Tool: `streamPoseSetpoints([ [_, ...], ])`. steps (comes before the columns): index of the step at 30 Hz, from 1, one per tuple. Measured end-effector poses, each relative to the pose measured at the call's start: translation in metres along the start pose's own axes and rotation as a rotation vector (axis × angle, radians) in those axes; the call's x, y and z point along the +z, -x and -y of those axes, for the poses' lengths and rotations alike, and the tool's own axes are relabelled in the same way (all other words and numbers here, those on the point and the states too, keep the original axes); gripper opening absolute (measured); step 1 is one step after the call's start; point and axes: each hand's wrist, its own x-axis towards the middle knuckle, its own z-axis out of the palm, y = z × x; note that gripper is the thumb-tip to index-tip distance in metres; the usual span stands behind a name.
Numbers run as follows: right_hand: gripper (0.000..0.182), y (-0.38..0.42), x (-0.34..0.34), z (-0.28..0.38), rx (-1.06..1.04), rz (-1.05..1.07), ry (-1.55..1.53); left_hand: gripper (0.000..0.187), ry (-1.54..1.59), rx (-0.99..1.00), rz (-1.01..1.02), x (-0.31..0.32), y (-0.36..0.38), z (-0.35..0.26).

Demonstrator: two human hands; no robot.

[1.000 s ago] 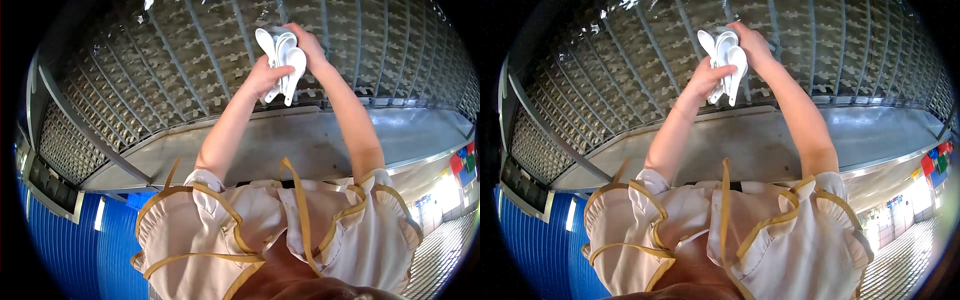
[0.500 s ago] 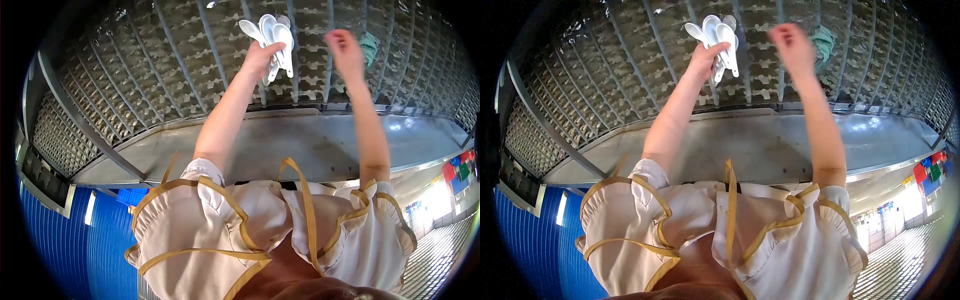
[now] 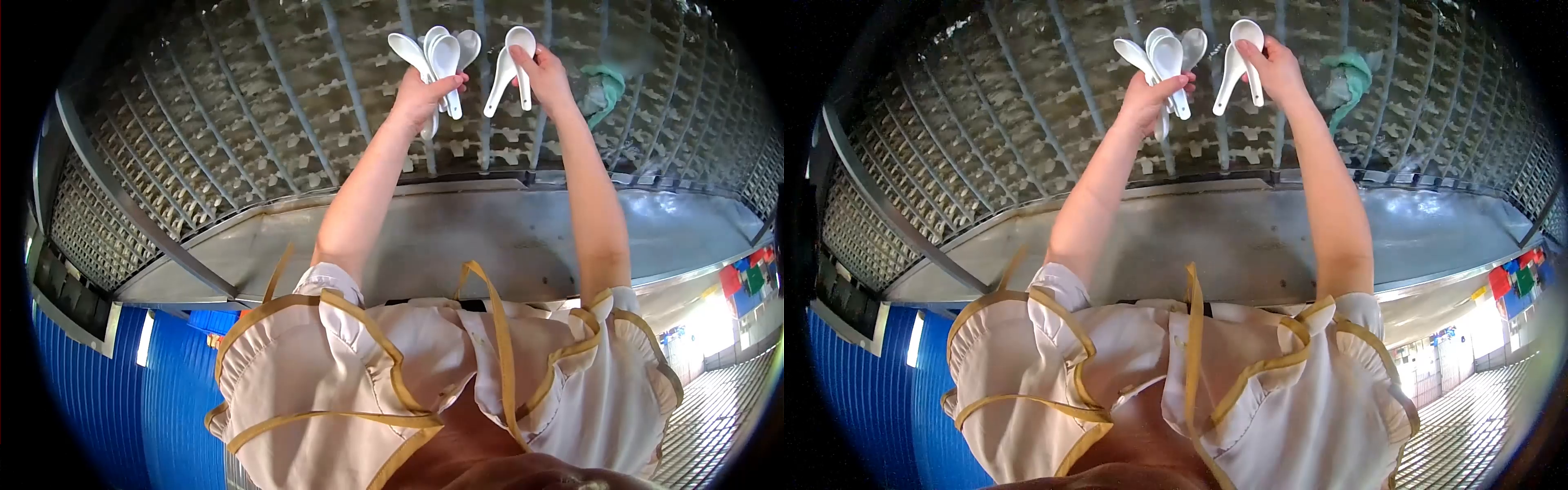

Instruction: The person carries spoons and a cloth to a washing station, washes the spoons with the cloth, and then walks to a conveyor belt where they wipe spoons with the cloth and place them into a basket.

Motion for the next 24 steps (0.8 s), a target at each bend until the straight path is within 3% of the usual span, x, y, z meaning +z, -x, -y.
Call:
streamPoseSetpoints([
  [4, 0.032, -0.003, 0.025, -0.004, -0.147, 0.000, -0.175, 0.040, 0.083, 0.031, 0.057, 0.007, -0.002, 0.003],
  [6, 0.030, 0.006, 0.043, 0.005, -0.238, -0.101, -0.210, 0.043, -0.018, 0.028, 0.019, 0.012, 0.003, -0.002],
  [9, 0.027, 0.010, 0.046, 0.003, -0.103, -0.170, -0.374, 0.045, -0.012, 0.017, 0.004, 0.010, 0.007, -0.004],
  [14, 0.024, 0.013, 0.050, 0.011, -0.164, -0.172, -0.439, 0.042, 0.055, 0.007, 0.043, 0.011, 0.005, 0.004],
  [16, 0.024, 0.018, 0.052, 0.025, -0.017, -0.108, -0.545, 0.037, 0.041, -0.002, 0.030, 0.017, 0.009, 0.003],
  [18, 0.022, 0.009, 0.041, 0.023, -0.024, -0.133, -0.437, 0.035, 0.032, -0.006, 0.023, 0.017, 0.009, 0.003],
  [19, 0.021, 0.001, 0.023, 0.018, -0.143, -0.249, -0.133, 0.033, 0.048, -0.070, 0.021, 0.014, 0.009, 0.002],
  [20, 0.021, -0.005, 0.004, 0.022, -0.308, -0.420, -0.170, 0.032, 0.064, -0.135, 0.016, 0.011, 0.009, 0.001],
  [21, 0.022, -0.014, -0.024, 0.017, -0.345, -0.633, 0.056, 0.030, 0.057, -0.129, 0.031, 0.007, 0.008, 0.001],
  [22, 0.024, -0.030, -0.050, 0.010, -0.494, -0.997, 0.271, 0.030, 0.054, -0.125, 0.023, 0.003, 0.012, -0.002],
  [24, 0.027, -0.058, -0.110, -0.022, -0.468, -1.242, 0.117, 0.030, 0.056, -0.123, 0.041, 0.000, 0.015, -0.008],
])
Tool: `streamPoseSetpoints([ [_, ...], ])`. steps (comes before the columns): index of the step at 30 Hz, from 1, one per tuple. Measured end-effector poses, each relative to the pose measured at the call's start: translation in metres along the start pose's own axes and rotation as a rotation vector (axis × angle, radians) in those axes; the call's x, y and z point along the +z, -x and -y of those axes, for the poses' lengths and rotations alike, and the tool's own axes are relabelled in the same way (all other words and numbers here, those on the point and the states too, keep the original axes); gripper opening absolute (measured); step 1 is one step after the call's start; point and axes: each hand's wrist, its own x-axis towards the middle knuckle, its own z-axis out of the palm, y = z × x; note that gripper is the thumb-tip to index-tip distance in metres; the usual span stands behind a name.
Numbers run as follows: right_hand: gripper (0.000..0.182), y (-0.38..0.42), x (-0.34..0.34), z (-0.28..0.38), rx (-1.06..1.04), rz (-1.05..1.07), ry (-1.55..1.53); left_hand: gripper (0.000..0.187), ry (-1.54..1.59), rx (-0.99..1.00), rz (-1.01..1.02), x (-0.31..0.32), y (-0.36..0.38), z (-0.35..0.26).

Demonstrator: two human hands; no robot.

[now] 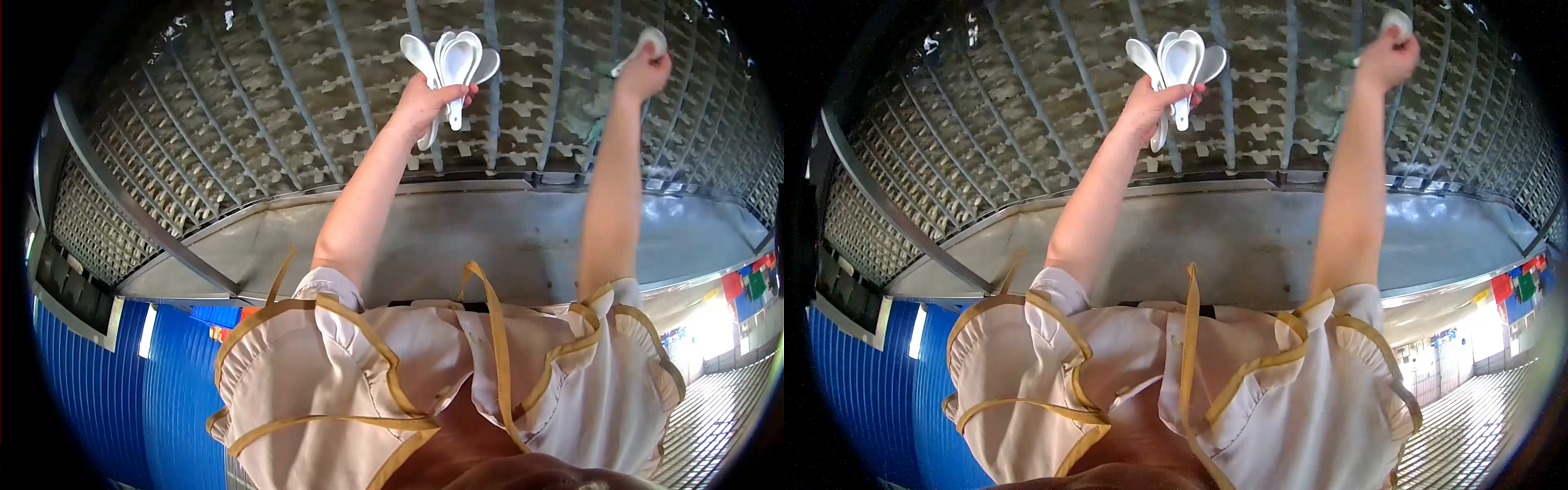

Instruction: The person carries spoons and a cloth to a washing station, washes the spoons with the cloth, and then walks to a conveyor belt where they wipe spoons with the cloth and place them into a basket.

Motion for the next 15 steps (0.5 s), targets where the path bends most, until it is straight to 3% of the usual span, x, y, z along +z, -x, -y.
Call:
streamPoseSetpoints([
  [1, 0.029, -0.019, -0.009, -0.019, -0.014, 0.010, 0.201, 0.030, -0.001, 0.003, -0.001, -0.001, 0.000, -0.001],
  [4, 0.033, -0.020, -0.014, -0.035, 0.038, 0.091, 0.316, 0.029, -0.024, 0.004, 0.000, 0.000, -0.004, -0.001],
  [6, 0.033, -0.005, -0.007, -0.034, -0.298, 0.070, 0.472, 0.027, -0.036, 0.014, -0.045, 0.006, -0.008, 0.002],
  [7, 0.032, 0.006, -0.008, -0.022, -0.075, 0.186, 0.124, 0.027, -0.039, 0.016, -0.042, 0.008, -0.011, 0.003],
  [8, 0.028, 0.026, -0.014, 0.013, -0.147, 0.426, 0.293, 0.026, -0.033, 0.027, -0.063, 0.010, -0.013, 0.005],
  [9, 0.026, 0.051, -0.016, 0.028, -0.210, 0.760, 0.120, 0.026, -0.027, 0.034, -0.085, 0.011, -0.014, 0.007],
  [10, 0.022, 0.083, -0.014, 0.040, -0.289, 0.915, 0.383, 0.026, -0.034, 0.031, -0.084, 0.007, -0.017, 0.013],
  [12, 0.022, 0.143, -0.015, 0.071, -0.583, 1.021, -0.151, 0.032, -0.158, 0.055, -0.046, -0.005, -0.024, 0.020],
  [13, 0.021, 0.154, -0.021, 0.100, -0.416, 1.103, -0.192, 0.032, -0.168, 0.056, -0.047, -0.005, -0.022, 0.018],
  [14, 0.021, 0.150, -0.018, 0.101, -0.413, 1.101, -0.201, 0.032, -0.093, 0.038, -0.019, -0.004, -0.018, 0.015],
  [15, 0.020, 0.141, -0.014, 0.094, -0.319, 0.965, -0.142, 0.032, -0.014, 0.024, 0.006, -0.003, -0.015, 0.012],
])
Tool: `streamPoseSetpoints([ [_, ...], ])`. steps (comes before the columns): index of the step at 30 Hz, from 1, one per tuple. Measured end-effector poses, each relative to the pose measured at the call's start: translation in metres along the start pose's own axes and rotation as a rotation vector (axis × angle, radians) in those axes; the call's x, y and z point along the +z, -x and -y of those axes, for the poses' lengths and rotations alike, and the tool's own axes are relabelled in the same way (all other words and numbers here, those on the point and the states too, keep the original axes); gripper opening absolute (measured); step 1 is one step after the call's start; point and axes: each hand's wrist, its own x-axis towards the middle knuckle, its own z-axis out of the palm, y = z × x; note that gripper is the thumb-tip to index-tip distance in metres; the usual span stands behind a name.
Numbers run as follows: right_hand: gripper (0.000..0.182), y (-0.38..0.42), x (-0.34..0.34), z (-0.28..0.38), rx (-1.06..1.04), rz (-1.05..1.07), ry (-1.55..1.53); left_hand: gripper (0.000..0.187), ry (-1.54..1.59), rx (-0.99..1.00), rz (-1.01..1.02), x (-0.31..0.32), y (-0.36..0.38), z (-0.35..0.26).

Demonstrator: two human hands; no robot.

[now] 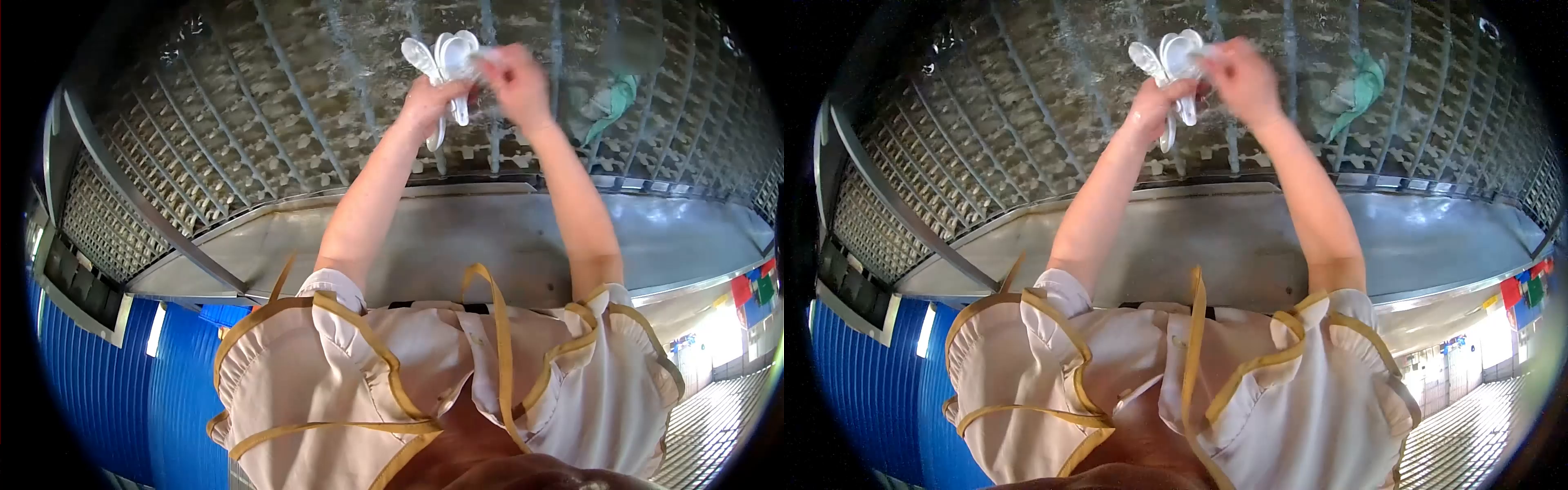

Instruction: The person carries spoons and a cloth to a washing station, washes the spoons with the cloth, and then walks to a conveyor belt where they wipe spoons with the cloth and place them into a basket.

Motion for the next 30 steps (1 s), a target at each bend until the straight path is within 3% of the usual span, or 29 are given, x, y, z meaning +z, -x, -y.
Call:
streamPoseSetpoints([
  [4, 0.028, -0.026, -0.065, -0.097, 0.309, -0.605, 0.202, 0.022, 0.000, -0.018, -0.026, 0.005, 0.004, -0.007],
  [8, 0.024, -0.030, -0.121, -0.123, 0.441, -0.846, 0.490, 0.022, -0.062, 0.020, -0.047, 0.011, 0.005, -0.005],
  [11, 0.024, -0.025, -0.087, -0.097, 0.482, -0.582, 0.436, 0.029, -0.210, 0.104, -0.107, 0.014, -0.001, 0.002],
  [12, 0.028, -0.022, -0.068, -0.081, 0.399, -0.393, 0.671, 0.028, -0.279, 0.154, -0.119, 0.013, -0.005, 0.008],
  [13, 0.032, -0.020, -0.054, -0.049, 0.349, -0.217, 0.277, 0.027, -0.351, 0.202, -0.131, 0.011, -0.007, 0.010],
  [14, 0.034, -0.011, -0.034, -0.036, 0.300, -0.046, 0.190, 0.026, -0.357, 0.177, -0.138, 0.017, 0.001, 0.000],
  [15, 0.033, -0.001, -0.016, -0.027, 0.021, 0.034, 0.246, 0.026, -0.366, 0.174, -0.141, 0.014, 0.002, 0.000],
  [16, 0.033, 0.003, -0.006, -0.014, -0.165, 0.080, 0.075, 0.027, -0.428, 0.202, -0.124, 0.010, 0.002, -0.001],
  [17, 0.030, 0.002, -0.009, 0.015, 0.119, 0.195, -0.117, 0.029, -0.488, 0.232, -0.106, 0.008, 0.002, -0.002],
  [19, 0.025, 0.010, 0.011, -0.005, 0.259, -0.222, -0.533, 0.027, -0.406, 0.207, -0.136, 0.007, 0.006, -0.005],
  [22, 0.023, 0.006, -0.009, -0.012, 0.673, -0.215, -0.680, 0.023, -0.154, 0.100, -0.197, 0.017, 0.015, -0.012],
  [23, 0.023, 0.007, -0.008, -0.015, 0.672, -0.216, -0.672, 0.023, -0.148, 0.101, -0.192, 0.024, 0.018, -0.015],
  [25, 0.032, 0.013, -0.003, -0.018, 0.750, -0.001, -0.768, 0.028, -0.046, 0.166, -0.096, 0.038, 0.024, -0.017],
  [27, 0.049, 0.019, 0.004, -0.007, 0.773, 0.086, -1.050, 0.029, -0.011, 0.203, -0.046, 0.050, 0.026, -0.014],
  [30, 0.049, 0.018, 0.007, 0.001, 0.909, 0.112, -1.304, 0.030, 0.048, 0.155, -0.001, 0.054, 0.026, -0.016],
])
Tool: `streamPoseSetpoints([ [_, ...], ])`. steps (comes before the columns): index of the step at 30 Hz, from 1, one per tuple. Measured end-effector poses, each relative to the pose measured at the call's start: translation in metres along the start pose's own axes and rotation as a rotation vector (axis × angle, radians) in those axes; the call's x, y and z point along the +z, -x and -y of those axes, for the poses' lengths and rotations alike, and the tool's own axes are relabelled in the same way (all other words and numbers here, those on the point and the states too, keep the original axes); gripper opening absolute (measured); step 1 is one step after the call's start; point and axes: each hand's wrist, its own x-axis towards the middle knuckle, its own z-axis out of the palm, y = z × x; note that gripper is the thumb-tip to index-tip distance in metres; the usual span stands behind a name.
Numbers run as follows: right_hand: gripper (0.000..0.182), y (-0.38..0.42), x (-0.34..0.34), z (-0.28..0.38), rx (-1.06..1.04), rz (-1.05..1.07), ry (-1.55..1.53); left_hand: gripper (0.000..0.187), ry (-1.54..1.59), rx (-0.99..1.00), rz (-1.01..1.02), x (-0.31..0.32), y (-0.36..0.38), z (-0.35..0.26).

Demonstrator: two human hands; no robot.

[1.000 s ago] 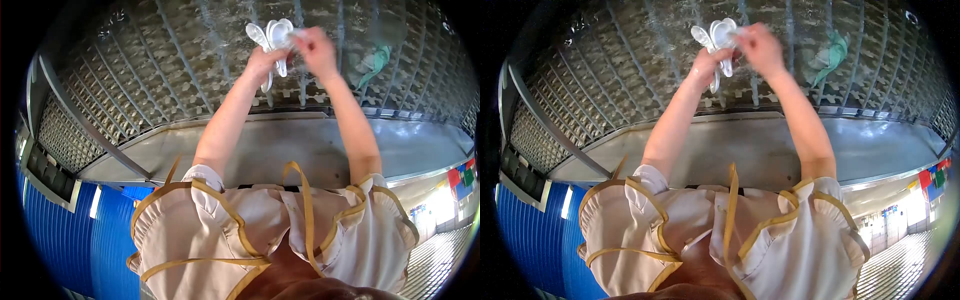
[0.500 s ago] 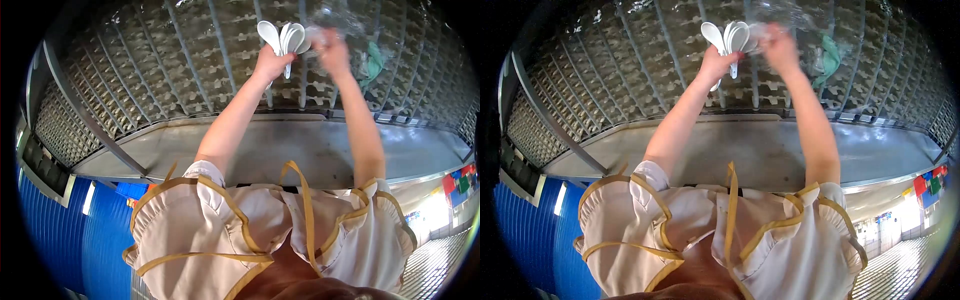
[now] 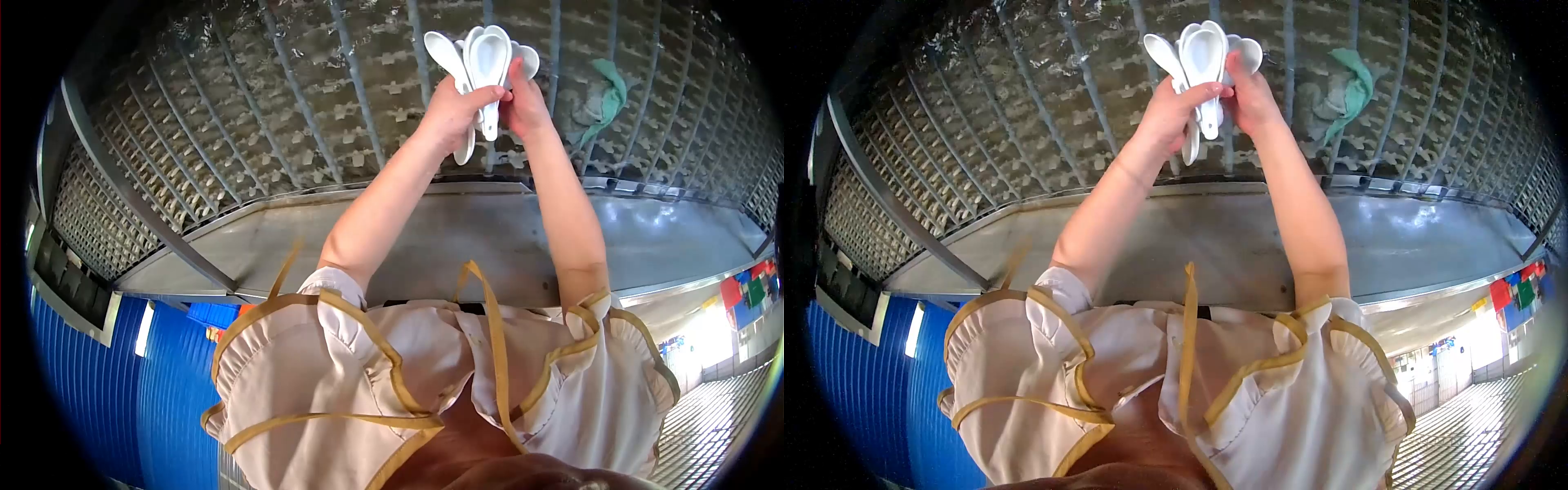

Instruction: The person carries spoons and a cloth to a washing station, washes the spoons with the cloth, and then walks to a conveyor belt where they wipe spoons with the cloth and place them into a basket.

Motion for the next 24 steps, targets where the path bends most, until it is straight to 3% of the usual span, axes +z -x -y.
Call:
streamPoseSetpoints([
  [3, 0.046, -0.004, 0.010, -0.001, -0.025, -0.045, -0.022, 0.031, 0.182, -0.092, 0.038, -0.006, 0.003, -0.011],
  [6, 0.035, -0.010, 0.011, 0.000, -0.196, -0.066, -0.158, 0.032, 0.236, -0.128, 0.055, -0.015, 0.003, -0.015],
  [7, 0.032, -0.017, -0.001, 0.002, -0.195, -0.163, -0.160, 0.032, 0.213, -0.141, 0.055, -0.018, 0.002, -0.013],
  [9, 0.031, -0.019, -0.017, 0.013, -0.172, 0.031, -0.359, 0.031, 0.192, -0.155, 0.054, -0.020, 0.001, -0.014],
  [12, 0.033, -0.016, -0.015, 0.015, -0.138, 0.049, -0.184, 0.024, 0.163, -0.128, 0.000, -0.018, -0.001, -0.011],
  [14, 0.038, -0.009, -0.007, 0.010, -0.078, -0.044, 0.049, 0.026, 0.354, -0.088, -0.051, -0.017, -0.004, -0.004],
  [17, 0.046, 0.005, -0.007, -0.003, 0.020, 0.112, 0.156, 0.022, 0.495, 0.034, -0.186, -0.015, -0.011, -0.009],
  [18, 0.048, 0.011, 0.000, -0.009, -0.081, 0.170, 0.180, 0.020, 0.455, 0.136, -0.276, -0.016, -0.017, -0.009],
  [22, 0.047, 0.013, 0.018, -0.012, -0.114, 0.179, 0.384, 0.021, 0.413, 0.220, -0.327, -0.021, -0.020, -0.016],
  [24, 0.041, 0.008, 0.014, -0.006, 0.124, 0.132, 0.393, 0.020, 0.434, 0.229, -0.319, -0.031, -0.023, -0.018],
])
